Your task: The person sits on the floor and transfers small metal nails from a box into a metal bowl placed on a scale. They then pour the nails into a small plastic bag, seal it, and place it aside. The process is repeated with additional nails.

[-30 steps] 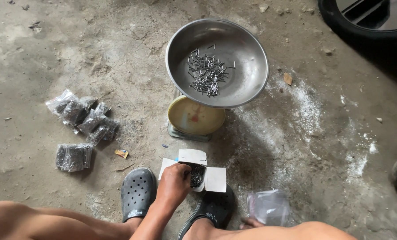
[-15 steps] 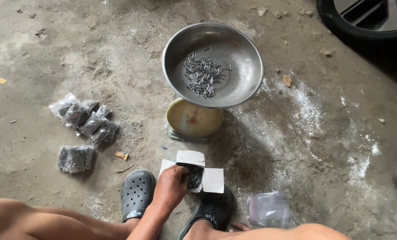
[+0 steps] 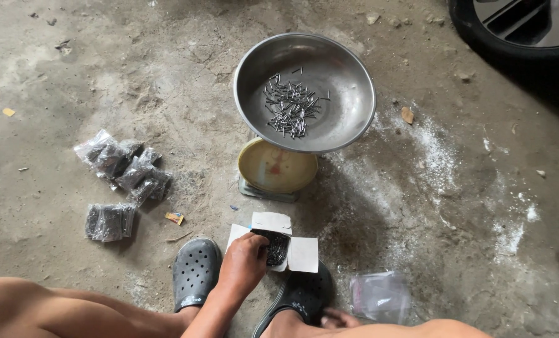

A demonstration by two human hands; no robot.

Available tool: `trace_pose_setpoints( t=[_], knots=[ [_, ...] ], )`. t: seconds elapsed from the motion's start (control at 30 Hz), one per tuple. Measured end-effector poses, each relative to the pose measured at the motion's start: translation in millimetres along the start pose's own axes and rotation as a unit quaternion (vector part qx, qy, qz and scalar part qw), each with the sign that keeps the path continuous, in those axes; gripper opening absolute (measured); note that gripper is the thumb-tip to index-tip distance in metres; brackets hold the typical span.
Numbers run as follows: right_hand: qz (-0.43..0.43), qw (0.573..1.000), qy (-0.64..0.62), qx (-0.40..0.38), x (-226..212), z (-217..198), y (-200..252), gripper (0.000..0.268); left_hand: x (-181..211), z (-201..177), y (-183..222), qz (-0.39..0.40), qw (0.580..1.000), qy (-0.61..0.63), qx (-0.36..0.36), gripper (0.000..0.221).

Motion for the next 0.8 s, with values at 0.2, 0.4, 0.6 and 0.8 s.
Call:
trace_pose_setpoints(
  t=[0.2, 0.4, 0.6, 0.8],
  knots=[
    [-0.054, 0.986, -0.047, 0.147, -253.6, -147.7, 172.7, 0.044, -0.5, 1.5, 2.9, 0.007, 1.000, -0.004, -0.001, 0.024],
    [-0.203, 0.951, -0.202, 0.119, -416.4, -208.7, 212.7, 0.049, 5.2, -2.6, 5.3, 0.013, 1.000, 0.005, 0.014, 0.025],
    [-0.223, 0.930, -0.290, 0.038, -484.2, -197.1, 200.7, 0.066, 3.5, -2.3, 6.5, 0.017, 0.999, 0.015, 0.025, 0.025],
    [-0.224, 0.925, -0.303, 0.040, -499.3, -192.2, 191.9, 0.050, 2.6, -1.8, 4.4, 0.029, 0.998, 0.027, 0.040, 0.022]
  ],
)
Point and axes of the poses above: each hand's wrist, its own y-axis away from the middle knuckle, its own z-axis out of the palm, x = y × z, the point moved 6 cm from there along -y, towards the middle knuckle, and after that the axes turned 1 degree about -x, right-handed, at the moved point
